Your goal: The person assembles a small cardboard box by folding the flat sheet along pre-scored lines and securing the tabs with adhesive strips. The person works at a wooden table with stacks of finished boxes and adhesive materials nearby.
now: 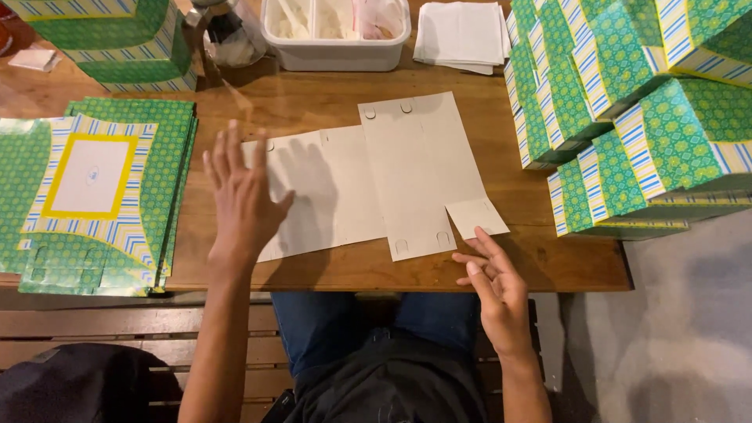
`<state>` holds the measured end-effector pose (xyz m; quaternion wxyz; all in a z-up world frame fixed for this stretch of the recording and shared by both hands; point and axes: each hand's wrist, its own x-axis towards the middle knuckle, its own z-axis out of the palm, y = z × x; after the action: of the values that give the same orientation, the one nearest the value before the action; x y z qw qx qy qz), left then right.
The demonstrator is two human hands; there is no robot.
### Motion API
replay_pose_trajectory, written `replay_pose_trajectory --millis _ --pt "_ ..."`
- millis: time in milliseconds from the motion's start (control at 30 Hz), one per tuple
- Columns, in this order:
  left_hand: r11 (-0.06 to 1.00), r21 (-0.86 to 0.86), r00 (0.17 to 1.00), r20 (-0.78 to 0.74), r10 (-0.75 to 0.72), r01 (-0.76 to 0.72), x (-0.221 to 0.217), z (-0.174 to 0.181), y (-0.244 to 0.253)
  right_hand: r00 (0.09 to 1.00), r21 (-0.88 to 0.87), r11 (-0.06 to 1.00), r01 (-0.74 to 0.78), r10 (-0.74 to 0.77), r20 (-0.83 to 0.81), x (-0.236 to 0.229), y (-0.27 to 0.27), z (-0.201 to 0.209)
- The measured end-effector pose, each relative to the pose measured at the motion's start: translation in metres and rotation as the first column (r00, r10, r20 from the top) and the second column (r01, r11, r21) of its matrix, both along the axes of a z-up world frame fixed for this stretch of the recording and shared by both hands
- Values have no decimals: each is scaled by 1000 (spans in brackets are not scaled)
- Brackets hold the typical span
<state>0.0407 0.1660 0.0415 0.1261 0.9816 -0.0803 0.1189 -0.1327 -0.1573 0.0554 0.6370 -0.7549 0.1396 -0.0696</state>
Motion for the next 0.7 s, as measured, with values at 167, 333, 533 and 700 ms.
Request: replay_pose_trajectory --millis 167,333,533,700 --pt "885 -172 891 -68 -449 433 -18 5 -53 1000 34 999 -25 26 -11 4 -6 -2" --pt "746 -286 730 -183 -658 601 -40 -13 -104 991 -29 999 -19 23 128 18 -11 -6" --pt "741 -256 735 -139 -663 621 -36 -5 -107 953 -409 913 4 120 277 39 2 16" --pt "790 -203 769 -189 -611 578 -17 4 -118 891 -557 831 -1 254 376 49 6 7"
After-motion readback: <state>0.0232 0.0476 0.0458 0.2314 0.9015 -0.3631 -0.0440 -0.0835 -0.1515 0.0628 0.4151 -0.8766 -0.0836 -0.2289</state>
